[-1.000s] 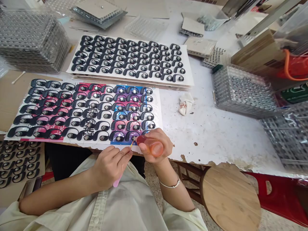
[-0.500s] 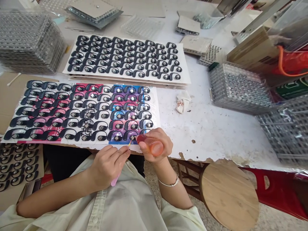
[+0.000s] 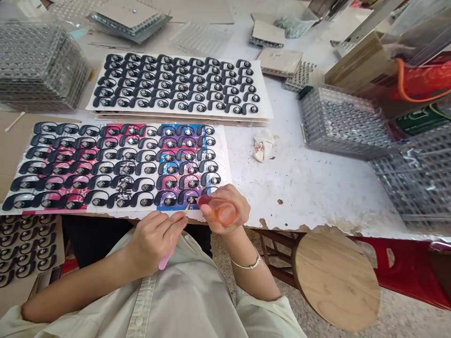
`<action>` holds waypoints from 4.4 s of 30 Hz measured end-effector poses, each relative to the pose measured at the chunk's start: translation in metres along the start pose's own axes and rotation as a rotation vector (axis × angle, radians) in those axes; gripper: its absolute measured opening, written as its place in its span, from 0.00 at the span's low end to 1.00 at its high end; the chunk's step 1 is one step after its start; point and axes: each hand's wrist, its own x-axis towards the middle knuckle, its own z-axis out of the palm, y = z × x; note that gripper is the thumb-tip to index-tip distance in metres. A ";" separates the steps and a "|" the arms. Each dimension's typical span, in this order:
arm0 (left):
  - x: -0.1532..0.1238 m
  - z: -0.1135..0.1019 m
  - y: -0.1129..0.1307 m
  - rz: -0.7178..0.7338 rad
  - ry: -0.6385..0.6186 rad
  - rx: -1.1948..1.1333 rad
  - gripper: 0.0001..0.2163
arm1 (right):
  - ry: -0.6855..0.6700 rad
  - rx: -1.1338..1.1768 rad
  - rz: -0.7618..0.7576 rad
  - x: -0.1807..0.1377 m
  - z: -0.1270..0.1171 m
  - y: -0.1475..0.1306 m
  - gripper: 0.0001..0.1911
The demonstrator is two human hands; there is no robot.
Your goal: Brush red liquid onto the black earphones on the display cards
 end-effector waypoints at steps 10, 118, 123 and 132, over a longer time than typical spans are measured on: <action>0.001 -0.002 -0.002 -0.002 -0.003 -0.050 0.11 | -0.007 0.003 0.024 0.002 0.000 -0.003 0.11; -0.030 -0.016 -0.051 -0.384 0.248 -0.464 0.08 | -0.056 0.090 -0.017 0.005 0.002 -0.005 0.12; -0.029 -0.017 -0.050 -0.389 0.248 -0.476 0.07 | -0.066 0.070 0.004 0.000 0.001 -0.004 0.13; -0.029 -0.018 -0.050 -0.390 0.246 -0.459 0.07 | -0.103 0.100 -0.003 0.002 -0.001 -0.003 0.12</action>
